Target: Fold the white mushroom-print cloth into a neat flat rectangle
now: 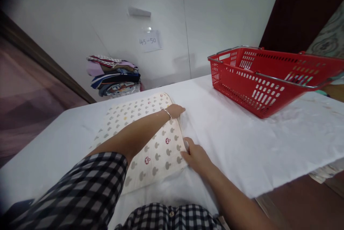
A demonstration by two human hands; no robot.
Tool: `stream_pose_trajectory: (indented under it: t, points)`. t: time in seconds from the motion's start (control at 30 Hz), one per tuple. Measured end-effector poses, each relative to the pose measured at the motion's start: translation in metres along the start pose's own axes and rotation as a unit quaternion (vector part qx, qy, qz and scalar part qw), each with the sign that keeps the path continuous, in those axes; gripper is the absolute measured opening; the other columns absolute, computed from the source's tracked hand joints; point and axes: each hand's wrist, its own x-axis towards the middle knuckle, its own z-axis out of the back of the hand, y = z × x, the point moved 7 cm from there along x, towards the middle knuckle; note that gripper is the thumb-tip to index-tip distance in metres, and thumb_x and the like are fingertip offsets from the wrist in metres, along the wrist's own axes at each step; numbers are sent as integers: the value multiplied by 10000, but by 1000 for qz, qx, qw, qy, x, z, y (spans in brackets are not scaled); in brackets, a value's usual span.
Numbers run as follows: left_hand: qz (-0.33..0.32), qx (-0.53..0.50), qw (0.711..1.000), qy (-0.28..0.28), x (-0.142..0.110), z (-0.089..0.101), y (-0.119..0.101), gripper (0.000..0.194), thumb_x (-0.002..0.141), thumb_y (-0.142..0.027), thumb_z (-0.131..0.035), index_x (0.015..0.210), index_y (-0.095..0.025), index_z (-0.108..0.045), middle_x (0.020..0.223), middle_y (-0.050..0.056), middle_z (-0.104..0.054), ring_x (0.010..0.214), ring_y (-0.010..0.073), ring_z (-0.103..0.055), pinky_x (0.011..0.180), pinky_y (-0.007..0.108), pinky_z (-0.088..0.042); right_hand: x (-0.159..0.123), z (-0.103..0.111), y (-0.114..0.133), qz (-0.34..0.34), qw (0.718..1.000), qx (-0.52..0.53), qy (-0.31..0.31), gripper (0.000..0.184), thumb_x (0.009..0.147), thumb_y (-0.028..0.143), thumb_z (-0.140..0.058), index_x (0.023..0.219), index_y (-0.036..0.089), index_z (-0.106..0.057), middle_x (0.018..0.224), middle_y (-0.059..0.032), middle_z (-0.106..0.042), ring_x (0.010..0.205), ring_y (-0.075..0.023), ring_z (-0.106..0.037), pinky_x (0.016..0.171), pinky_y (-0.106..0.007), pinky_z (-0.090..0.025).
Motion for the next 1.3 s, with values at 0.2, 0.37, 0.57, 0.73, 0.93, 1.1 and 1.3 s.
stream_pose_trajectory:
  t: [0.2,0.37,0.57,0.73,0.93,1.1,1.3]
  points:
    - [-41,-1,998,53,-4,-1,-18,269,711,-65,-562,942,-180,-639,1055,102,-654,940,231,-609,789,331,-461,0,1,-1,-10,1000,-7,2,496,828,328,-499,1302,221,-402,703,21,-593,648,-164,-545,600,-276,-351]
    - [-60,-1,995,86,-12,3,-28,239,656,-91,-590,871,-174,-657,968,87,-669,868,234,-607,758,344,-464,0,2,-4,-18,1000,-4,3,519,825,342,-509,1316,218,-395,714,19,-594,654,-160,-542,602,-276,-350]
    - [-93,-11,989,114,-19,-1,-41,269,631,-82,-573,859,-200,-653,945,58,-668,818,209,-593,719,324,-458,0,2,-5,-38,999,3,6,514,823,368,-514,1306,229,-402,668,37,-565,626,-159,-530,576,-273,-343]
    - [-109,-21,988,111,-21,-2,-51,256,623,-94,-586,843,-203,-662,939,61,-669,816,211,-591,726,325,-451,0,2,-5,-36,999,3,1,526,823,383,-522,1306,222,-393,654,37,-559,622,-164,-533,576,-277,-343]
    - [-118,-20,988,100,-22,0,-58,89,653,-163,-616,731,-187,-650,882,65,-670,844,222,-590,759,337,-446,-1,2,-7,-45,999,12,0,496,824,396,-529,1272,220,-407,667,32,-564,633,-162,-537,589,-279,-351]
    - [-114,-89,989,33,-22,2,-51,120,750,-215,-529,810,-217,-634,925,45,-665,865,203,-586,761,320,-443,0,3,-10,-60,998,23,-11,514,810,379,-551,1268,205,-396,656,31,-560,630,-161,-530,578,-275,-347]
    - [-123,-75,984,105,-30,-8,-68,218,656,-89,-574,818,-204,-664,958,59,-675,844,207,-594,768,328,-453,0,5,-12,-70,997,32,-17,433,796,383,-561,1174,215,-434,632,37,-555,598,-154,-519,539,-267,-326]
